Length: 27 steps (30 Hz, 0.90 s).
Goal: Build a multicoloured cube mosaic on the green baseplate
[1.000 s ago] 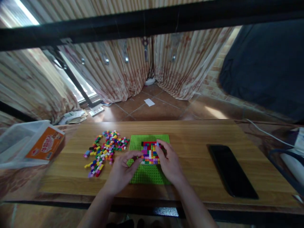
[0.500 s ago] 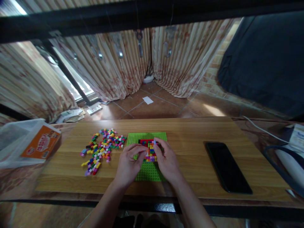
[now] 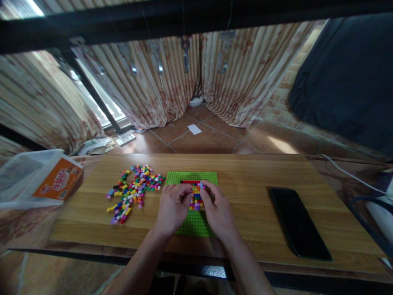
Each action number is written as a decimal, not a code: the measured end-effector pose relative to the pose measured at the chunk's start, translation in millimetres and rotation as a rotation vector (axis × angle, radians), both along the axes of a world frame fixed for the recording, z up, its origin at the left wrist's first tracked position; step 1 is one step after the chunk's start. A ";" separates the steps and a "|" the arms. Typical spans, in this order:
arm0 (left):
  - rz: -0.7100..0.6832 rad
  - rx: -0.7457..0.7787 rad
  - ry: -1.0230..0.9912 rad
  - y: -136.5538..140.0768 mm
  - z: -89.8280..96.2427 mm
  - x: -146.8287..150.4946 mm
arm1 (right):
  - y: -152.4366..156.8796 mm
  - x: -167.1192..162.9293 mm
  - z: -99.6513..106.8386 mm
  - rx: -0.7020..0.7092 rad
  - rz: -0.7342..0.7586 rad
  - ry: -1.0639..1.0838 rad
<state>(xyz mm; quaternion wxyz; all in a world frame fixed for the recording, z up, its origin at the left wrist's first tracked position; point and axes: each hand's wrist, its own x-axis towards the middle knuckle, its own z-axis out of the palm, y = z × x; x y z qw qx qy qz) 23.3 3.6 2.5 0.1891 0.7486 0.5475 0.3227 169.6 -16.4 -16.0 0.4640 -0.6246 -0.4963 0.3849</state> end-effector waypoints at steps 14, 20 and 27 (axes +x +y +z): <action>0.044 -0.008 -0.062 -2.9 -4.5 7.5 | 15.4 -14.4 -10.1 -0.050 -0.158 0.002; 0.042 -0.026 -0.060 -3.1 -5.6 7.1 | 15.6 -17.6 -3.2 -0.076 -0.158 -0.058; 0.027 -0.020 -0.083 -1.8 -6.3 7.3 | 16.6 -18.4 -0.8 -0.083 -0.162 -0.085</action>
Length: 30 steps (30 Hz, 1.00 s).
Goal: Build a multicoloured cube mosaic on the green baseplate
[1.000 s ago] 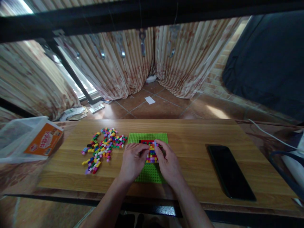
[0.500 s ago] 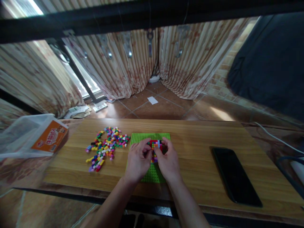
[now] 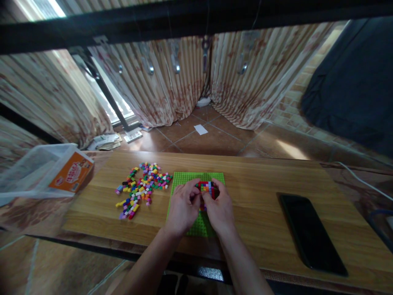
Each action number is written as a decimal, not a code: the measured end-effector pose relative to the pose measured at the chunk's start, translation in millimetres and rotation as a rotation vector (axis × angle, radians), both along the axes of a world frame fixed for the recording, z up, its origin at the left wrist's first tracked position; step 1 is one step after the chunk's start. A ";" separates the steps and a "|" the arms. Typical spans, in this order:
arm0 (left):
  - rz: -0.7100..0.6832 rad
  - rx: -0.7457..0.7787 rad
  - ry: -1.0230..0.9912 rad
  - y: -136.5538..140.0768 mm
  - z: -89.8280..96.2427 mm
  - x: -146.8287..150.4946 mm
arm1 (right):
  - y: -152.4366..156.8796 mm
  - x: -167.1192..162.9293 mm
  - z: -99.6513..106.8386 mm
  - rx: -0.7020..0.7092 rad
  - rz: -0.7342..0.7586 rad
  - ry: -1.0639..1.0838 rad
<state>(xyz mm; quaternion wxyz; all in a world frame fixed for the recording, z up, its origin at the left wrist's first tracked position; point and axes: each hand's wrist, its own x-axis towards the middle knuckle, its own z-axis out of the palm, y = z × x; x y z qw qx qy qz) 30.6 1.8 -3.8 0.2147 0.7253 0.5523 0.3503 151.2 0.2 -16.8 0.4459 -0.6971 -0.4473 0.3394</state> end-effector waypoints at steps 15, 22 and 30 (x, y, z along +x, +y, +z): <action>-0.010 -0.030 -0.040 -1.1 -2.2 0.8 | -1.5 10.3 -3.0 -0.025 0.100 0.130; -0.059 -0.069 -0.059 -2.1 2.4 -0.3 | -8.8 13.0 -4.1 -0.066 0.070 0.042; -0.063 -0.069 -0.104 -8.7 9.2 -17.6 | -13.9 25.2 -17.1 -0.077 0.088 -0.121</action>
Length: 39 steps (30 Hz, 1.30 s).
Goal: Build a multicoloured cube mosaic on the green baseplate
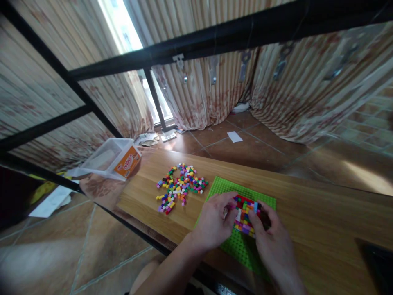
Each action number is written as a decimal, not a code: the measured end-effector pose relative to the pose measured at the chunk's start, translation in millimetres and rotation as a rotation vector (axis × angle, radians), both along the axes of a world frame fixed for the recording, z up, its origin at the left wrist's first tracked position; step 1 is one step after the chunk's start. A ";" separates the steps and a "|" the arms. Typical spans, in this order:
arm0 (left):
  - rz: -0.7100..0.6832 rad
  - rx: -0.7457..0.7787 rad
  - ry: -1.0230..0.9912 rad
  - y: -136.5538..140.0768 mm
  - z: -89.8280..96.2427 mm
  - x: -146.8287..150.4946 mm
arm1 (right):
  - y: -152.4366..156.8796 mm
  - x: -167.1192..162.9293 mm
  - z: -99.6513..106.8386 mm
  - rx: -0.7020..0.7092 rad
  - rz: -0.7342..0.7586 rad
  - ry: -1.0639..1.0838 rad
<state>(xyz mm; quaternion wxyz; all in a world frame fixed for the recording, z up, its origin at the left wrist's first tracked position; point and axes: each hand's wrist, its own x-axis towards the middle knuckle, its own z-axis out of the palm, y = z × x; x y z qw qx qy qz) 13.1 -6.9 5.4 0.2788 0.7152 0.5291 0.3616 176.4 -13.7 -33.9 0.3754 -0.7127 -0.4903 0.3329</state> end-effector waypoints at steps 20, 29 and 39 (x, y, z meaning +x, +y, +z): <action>0.329 -0.321 0.586 -8.8 9.0 -111.3 | 14.5 10.2 -10.2 -0.016 0.037 -0.084; 0.339 -0.212 0.403 -4.6 7.8 -112.9 | 14.6 -2.2 1.8 -0.043 0.025 -0.008; 0.031 -0.103 -0.148 -6.7 5.7 -38.8 | 13.7 -8.6 2.0 0.051 0.048 0.096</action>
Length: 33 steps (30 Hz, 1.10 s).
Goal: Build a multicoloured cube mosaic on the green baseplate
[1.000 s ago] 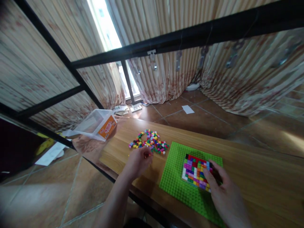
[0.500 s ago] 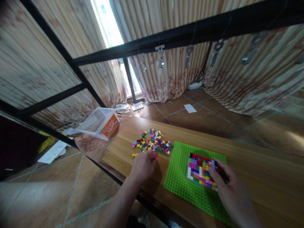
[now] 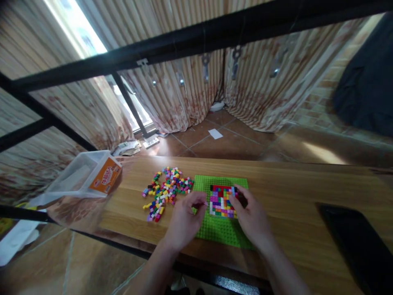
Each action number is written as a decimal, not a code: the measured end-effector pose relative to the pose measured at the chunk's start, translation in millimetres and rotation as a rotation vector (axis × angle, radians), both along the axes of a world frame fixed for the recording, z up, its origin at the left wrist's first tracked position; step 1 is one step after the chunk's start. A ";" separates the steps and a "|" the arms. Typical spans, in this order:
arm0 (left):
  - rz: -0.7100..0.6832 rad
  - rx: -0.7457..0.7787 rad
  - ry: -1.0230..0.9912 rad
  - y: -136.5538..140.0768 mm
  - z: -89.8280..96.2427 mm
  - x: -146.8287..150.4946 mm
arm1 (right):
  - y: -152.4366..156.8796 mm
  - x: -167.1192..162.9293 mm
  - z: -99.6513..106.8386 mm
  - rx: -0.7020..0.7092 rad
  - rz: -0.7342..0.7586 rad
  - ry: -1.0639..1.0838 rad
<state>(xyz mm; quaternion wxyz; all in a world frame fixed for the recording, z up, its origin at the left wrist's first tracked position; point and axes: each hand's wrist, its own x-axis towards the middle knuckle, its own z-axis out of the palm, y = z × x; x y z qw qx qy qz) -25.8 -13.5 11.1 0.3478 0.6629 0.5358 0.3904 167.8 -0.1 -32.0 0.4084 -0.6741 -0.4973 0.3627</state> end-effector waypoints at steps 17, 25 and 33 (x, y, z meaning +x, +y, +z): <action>-0.050 0.039 0.242 11.2 -4.3 46.0 | -4.0 -3.8 9.3 0.005 0.011 0.038; -0.012 0.080 0.265 6.7 -7.1 51.4 | -5.5 -5.6 8.5 0.010 0.023 0.047; -0.015 0.090 0.283 6.4 -6.3 51.7 | -6.3 -10.5 7.9 0.019 -0.007 -0.027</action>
